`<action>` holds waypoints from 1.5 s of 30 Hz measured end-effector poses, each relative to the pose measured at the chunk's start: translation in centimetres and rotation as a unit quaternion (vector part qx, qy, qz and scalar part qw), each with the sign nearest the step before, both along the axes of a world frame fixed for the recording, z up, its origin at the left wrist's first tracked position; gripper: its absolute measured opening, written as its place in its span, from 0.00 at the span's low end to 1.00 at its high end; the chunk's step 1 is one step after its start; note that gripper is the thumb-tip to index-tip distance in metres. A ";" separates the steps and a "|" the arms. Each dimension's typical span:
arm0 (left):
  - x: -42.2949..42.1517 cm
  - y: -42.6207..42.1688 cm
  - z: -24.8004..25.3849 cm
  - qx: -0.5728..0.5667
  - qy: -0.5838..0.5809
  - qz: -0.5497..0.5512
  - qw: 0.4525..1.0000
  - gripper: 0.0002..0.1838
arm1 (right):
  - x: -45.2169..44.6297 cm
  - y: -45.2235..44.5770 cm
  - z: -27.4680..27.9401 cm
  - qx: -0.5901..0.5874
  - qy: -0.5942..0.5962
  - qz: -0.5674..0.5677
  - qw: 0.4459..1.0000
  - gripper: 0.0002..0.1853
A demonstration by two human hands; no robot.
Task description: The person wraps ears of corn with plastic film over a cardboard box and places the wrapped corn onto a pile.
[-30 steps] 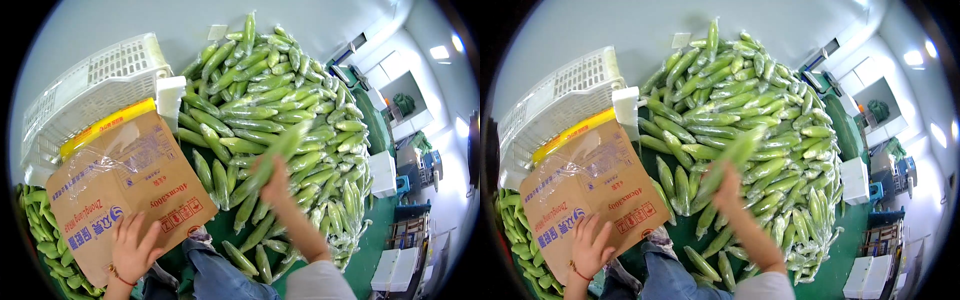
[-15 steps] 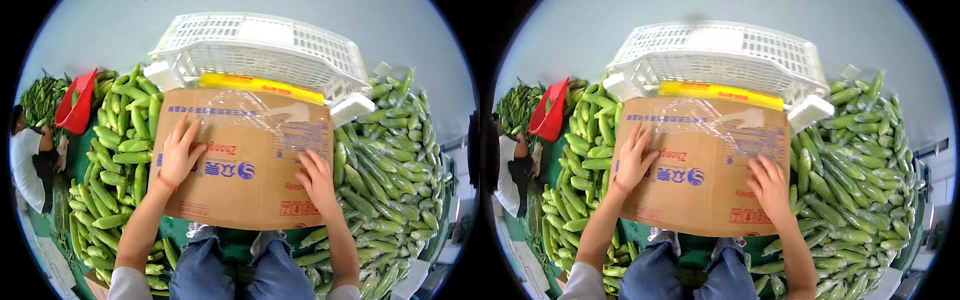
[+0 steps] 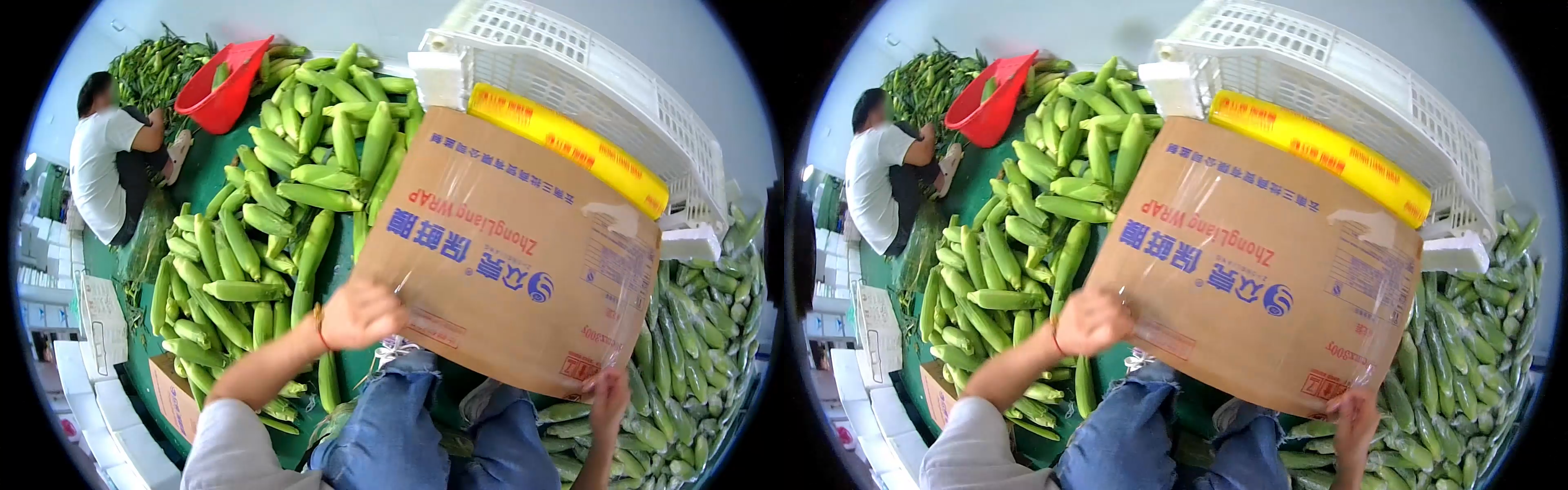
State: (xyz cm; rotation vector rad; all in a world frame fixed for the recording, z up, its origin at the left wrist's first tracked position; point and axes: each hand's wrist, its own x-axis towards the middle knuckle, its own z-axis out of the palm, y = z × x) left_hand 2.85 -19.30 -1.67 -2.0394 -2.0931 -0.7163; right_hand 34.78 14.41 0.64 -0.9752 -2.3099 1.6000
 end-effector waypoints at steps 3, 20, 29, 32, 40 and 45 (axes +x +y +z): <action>5.1 -4.4 -5.3 0.058 -0.032 0.098 0.993 0.14 | 1.9 -2.8 -2.7 0.039 0.029 0.038 0.998 0.04; 0.9 -15.5 -12.2 0.104 -0.620 0.564 0.536 0.26 | 1.9 -5.9 -3.6 0.169 -0.016 -0.090 0.981 0.01; 2.7 3.9 6.8 -0.013 -0.106 0.103 0.989 0.30 | -1.1 -7.1 -0.6 0.386 -0.115 0.036 0.915 0.03; 3.1 10.4 6.0 -0.062 -0.111 -0.022 0.992 0.29 | -1.6 -6.8 4.5 0.085 -0.150 -0.017 0.985 0.05; 3.4 11.8 4.5 -0.107 -0.177 0.065 0.976 0.30 | -12.0 -2.4 1.6 0.339 0.088 0.101 0.931 0.13; 3.0 3.2 -1.4 0.016 0.038 0.098 0.994 0.10 | -14.8 -1.4 -0.8 0.493 0.061 0.093 0.863 0.12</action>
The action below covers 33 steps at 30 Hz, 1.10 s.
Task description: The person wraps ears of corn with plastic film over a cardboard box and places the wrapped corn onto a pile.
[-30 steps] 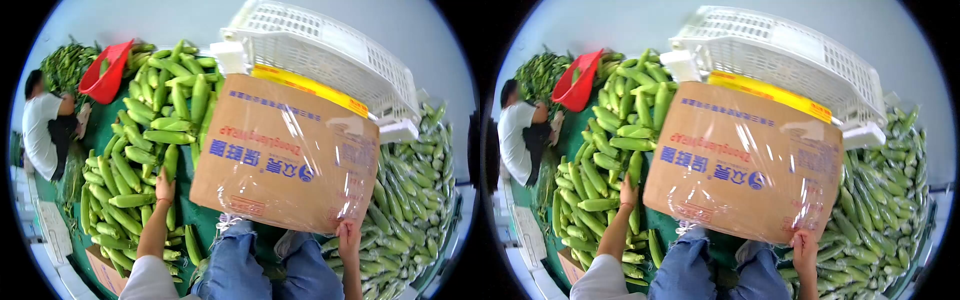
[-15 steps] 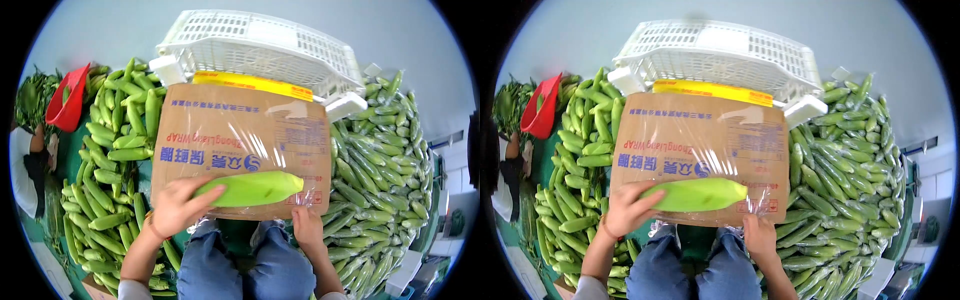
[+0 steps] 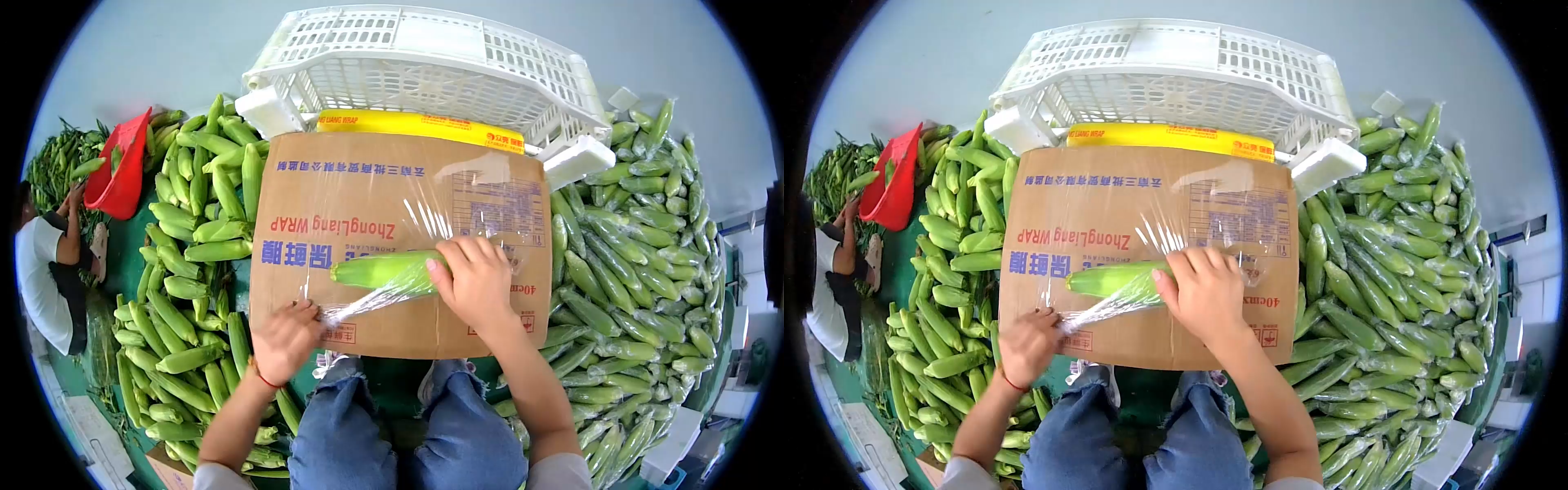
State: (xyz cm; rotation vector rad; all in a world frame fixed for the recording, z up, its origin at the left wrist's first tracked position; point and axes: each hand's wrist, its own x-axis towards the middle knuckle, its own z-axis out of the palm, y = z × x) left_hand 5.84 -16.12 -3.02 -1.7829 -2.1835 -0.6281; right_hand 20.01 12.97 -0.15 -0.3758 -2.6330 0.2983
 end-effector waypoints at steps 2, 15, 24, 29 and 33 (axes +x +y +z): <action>-2.6 2.4 2.8 0.051 -0.171 0.157 0.971 0.02 | -0.3 0.0 0.1 0.001 0.010 0.007 1.000 0.11; 4.6 9.0 7.0 -0.239 -0.171 -0.059 0.954 0.42 | 1.4 -2.9 2.8 -0.083 -0.175 0.051 0.980 0.24; -5.6 16.3 2.5 -0.090 -0.022 0.075 0.993 0.38 | 0.0 -1.9 2.5 0.012 -0.041 0.170 0.984 0.30; -12.4 22.0 3.7 -0.318 -0.112 -0.089 0.937 0.43 | -7.7 3.2 1.8 0.063 -0.143 0.188 0.970 0.33; -11.3 22.7 4.9 -0.380 -0.074 -0.057 0.920 0.43 | -6.4 1.1 2.3 0.033 -0.200 0.209 0.957 0.33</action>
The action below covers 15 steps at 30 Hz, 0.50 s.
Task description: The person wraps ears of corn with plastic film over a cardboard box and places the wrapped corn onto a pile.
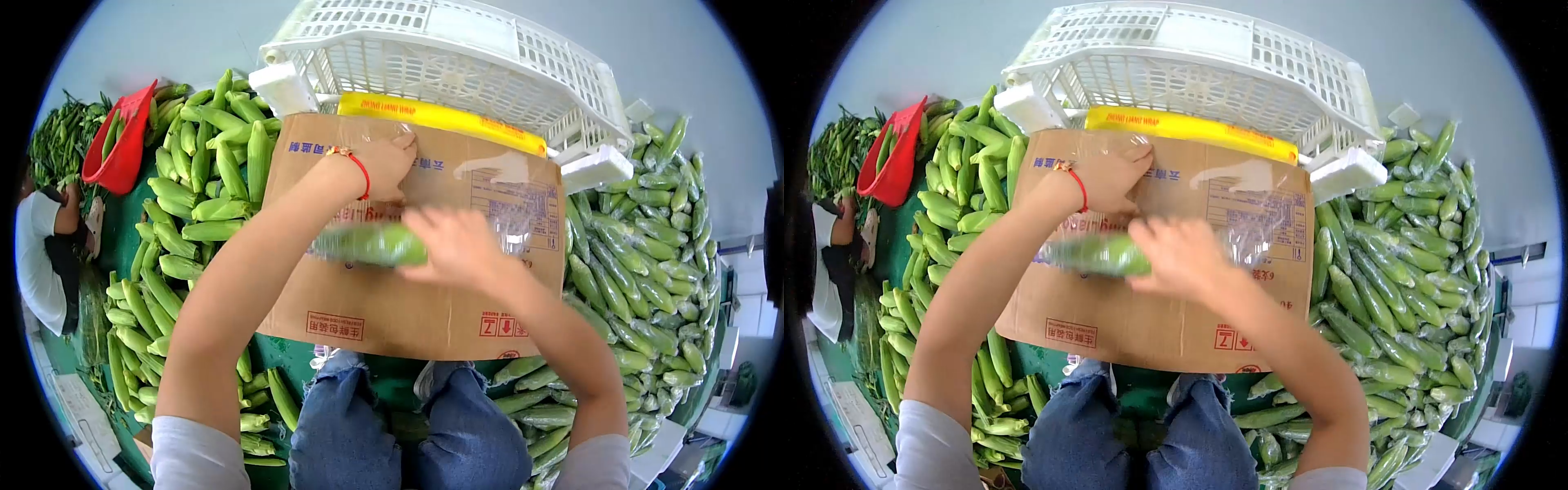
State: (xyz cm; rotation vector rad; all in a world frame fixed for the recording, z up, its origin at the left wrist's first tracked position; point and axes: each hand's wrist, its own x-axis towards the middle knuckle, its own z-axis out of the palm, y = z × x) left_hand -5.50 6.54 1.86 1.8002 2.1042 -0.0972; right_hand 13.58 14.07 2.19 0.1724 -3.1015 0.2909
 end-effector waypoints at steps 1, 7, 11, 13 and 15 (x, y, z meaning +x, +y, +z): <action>0.3 -0.1 0.2 -0.010 -0.013 0.003 1.000 0.43 | 1.4 -0.8 0.0 -0.016 0.015 0.021 1.000 0.32; 0.4 -1.6 -0.5 0.102 -0.092 0.042 0.990 0.38 | 13.1 -4.1 2.5 -0.273 -0.298 0.047 0.914 0.35; 7.4 -6.1 0.0 0.400 -0.269 0.097 0.871 0.30 | 16.4 -3.2 0.3 -0.641 -0.196 -0.288 0.684 0.37; 12.0 -7.2 0.7 0.423 -0.199 -0.046 0.883 0.27 | 15.2 -2.6 0.0 -0.823 -0.254 -0.343 0.376 0.37; 12.2 -7.8 0.2 0.472 -0.188 -0.028 0.861 0.28 | 13.2 -4.6 0.8 -0.917 -0.288 -0.187 0.201 0.41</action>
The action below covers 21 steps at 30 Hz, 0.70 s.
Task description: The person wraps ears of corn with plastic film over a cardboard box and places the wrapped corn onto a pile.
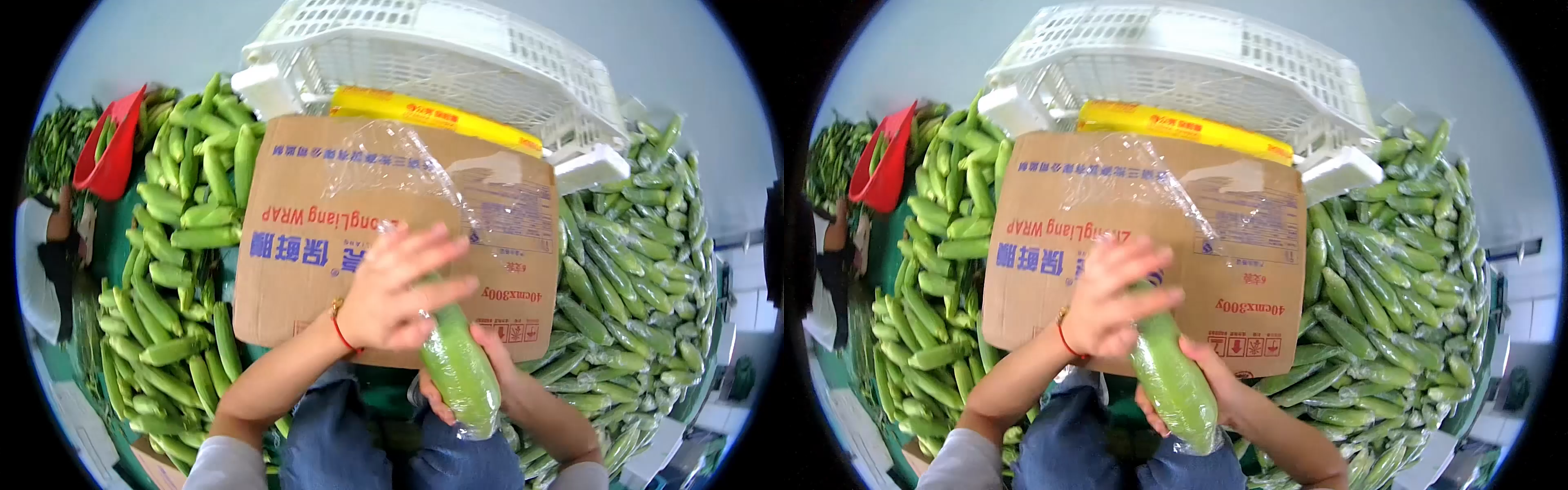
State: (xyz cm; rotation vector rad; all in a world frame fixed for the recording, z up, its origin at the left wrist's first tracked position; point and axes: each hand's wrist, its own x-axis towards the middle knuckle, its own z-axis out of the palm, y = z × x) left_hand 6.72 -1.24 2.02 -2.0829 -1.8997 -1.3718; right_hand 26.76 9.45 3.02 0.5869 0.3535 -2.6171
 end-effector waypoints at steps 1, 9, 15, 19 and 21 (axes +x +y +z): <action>-0.9 -0.2 -0.2 0.043 -0.019 0.043 0.998 0.30 | -1.0 -1.2 0.2 -0.122 0.041 -0.024 0.991 0.43; 0.7 1.7 1.5 0.079 -0.716 0.056 0.691 0.14 | -3.3 -2.2 -0.7 -0.129 0.117 -0.071 0.982 0.40; 0.4 -4.0 -1.2 -0.086 -0.402 0.246 0.878 0.09 | 0.8 3.0 -1.3 0.630 0.075 -0.151 0.758 0.22; 4.5 -4.8 -0.9 -0.240 -0.721 0.177 0.626 0.18 | -1.0 5.3 0.4 0.637 0.165 -0.395 0.641 0.20; 5.0 -6.3 -2.7 -0.288 -0.754 0.107 0.580 0.28 | -3.4 5.1 0.7 0.315 0.228 -0.463 0.796 0.19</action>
